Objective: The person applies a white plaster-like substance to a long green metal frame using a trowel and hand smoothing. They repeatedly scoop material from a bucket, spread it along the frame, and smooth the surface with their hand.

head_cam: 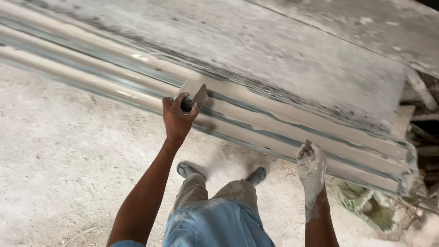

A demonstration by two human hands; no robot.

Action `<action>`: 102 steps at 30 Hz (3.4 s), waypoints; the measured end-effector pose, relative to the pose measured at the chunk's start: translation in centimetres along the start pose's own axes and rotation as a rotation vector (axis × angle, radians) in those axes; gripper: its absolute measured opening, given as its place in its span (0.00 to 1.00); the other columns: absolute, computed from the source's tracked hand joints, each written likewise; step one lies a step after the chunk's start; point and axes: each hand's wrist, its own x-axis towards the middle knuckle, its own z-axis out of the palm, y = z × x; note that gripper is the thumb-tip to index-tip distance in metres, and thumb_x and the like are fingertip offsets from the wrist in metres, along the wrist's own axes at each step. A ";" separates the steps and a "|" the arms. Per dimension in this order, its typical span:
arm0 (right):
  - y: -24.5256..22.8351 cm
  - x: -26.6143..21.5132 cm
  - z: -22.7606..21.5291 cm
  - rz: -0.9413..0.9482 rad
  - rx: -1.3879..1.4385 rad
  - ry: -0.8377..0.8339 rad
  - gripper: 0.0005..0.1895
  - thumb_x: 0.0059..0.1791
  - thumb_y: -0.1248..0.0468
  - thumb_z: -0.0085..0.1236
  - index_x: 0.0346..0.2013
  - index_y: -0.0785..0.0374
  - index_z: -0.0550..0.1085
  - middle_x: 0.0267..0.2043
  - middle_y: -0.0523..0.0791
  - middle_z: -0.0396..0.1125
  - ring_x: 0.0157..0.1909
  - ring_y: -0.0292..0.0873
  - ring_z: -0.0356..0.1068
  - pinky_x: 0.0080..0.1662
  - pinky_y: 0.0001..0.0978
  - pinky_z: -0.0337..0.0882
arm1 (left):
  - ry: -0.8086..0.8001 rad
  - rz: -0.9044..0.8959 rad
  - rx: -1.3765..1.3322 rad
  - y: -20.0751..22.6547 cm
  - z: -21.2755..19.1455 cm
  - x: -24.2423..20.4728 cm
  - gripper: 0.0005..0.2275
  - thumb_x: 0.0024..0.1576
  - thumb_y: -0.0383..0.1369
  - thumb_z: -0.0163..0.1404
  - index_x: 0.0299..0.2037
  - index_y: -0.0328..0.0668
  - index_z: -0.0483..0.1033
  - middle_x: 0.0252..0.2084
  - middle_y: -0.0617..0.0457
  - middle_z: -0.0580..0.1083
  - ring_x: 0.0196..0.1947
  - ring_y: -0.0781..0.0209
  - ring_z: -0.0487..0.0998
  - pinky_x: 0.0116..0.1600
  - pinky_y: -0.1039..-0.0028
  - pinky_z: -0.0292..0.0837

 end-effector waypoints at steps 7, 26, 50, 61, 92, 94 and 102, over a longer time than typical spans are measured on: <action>10.0 0.2 14.1 0.051 -0.048 -0.102 0.10 0.59 0.64 0.47 0.42 0.68 0.73 0.35 0.45 0.68 0.35 0.40 0.65 0.39 0.31 0.67 | 0.089 0.000 0.083 -9.2 -10.1 9.0 0.21 0.49 0.30 0.66 0.53 0.33 0.79 0.46 0.38 0.66 0.43 0.44 0.74 0.46 0.57 0.76; 32.5 6.8 52.7 0.182 -0.180 -0.353 0.10 0.60 0.63 0.45 0.47 0.68 0.71 0.36 0.46 0.67 0.38 0.41 0.67 0.42 0.31 0.70 | 0.220 0.073 0.462 -39.1 -36.7 32.0 0.28 0.49 0.34 0.69 0.60 0.43 0.73 0.50 0.36 0.66 0.48 0.41 0.73 0.44 0.59 0.78; 54.1 -3.6 84.0 -0.033 -0.146 -0.098 0.09 0.60 0.66 0.44 0.45 0.71 0.69 0.35 0.47 0.66 0.34 0.38 0.66 0.38 0.27 0.71 | -0.271 -0.009 0.378 -58.0 -57.5 52.9 0.26 0.45 0.38 0.67 0.55 0.43 0.77 0.47 0.37 0.68 0.46 0.41 0.75 0.42 0.58 0.80; 55.1 -9.3 79.6 -0.116 0.067 0.024 0.09 0.59 0.66 0.46 0.44 0.71 0.70 0.33 0.46 0.66 0.33 0.37 0.66 0.36 0.25 0.70 | -0.269 -0.081 0.510 -55.7 -58.4 53.8 0.24 0.49 0.37 0.65 0.54 0.39 0.76 0.53 0.33 0.65 0.50 0.40 0.73 0.38 0.59 0.82; 68.6 -20.2 93.1 -0.148 0.041 0.120 0.09 0.59 0.66 0.49 0.41 0.71 0.73 0.32 0.44 0.67 0.34 0.34 0.66 0.39 0.24 0.69 | -0.200 -0.050 0.537 -75.7 -83.4 72.1 0.22 0.51 0.35 0.63 0.57 0.46 0.78 0.54 0.36 0.70 0.53 0.36 0.72 0.53 0.55 0.74; 69.2 -21.3 93.6 -0.175 -0.022 0.128 0.09 0.59 0.66 0.49 0.39 0.68 0.73 0.31 0.43 0.66 0.33 0.35 0.65 0.38 0.25 0.69 | -0.321 -0.069 0.637 -76.6 -82.3 72.7 0.22 0.51 0.36 0.63 0.57 0.49 0.77 0.58 0.38 0.67 0.57 0.35 0.69 0.53 0.53 0.74; 71.0 -23.8 93.6 -0.222 -0.040 0.207 0.08 0.60 0.65 0.51 0.39 0.65 0.73 0.31 0.42 0.66 0.30 0.35 0.63 0.35 0.25 0.68 | -0.485 -0.131 0.455 -81.2 -78.0 73.6 0.20 0.54 0.42 0.59 0.53 0.40 0.78 0.51 0.39 0.77 0.53 0.39 0.77 0.60 0.55 0.72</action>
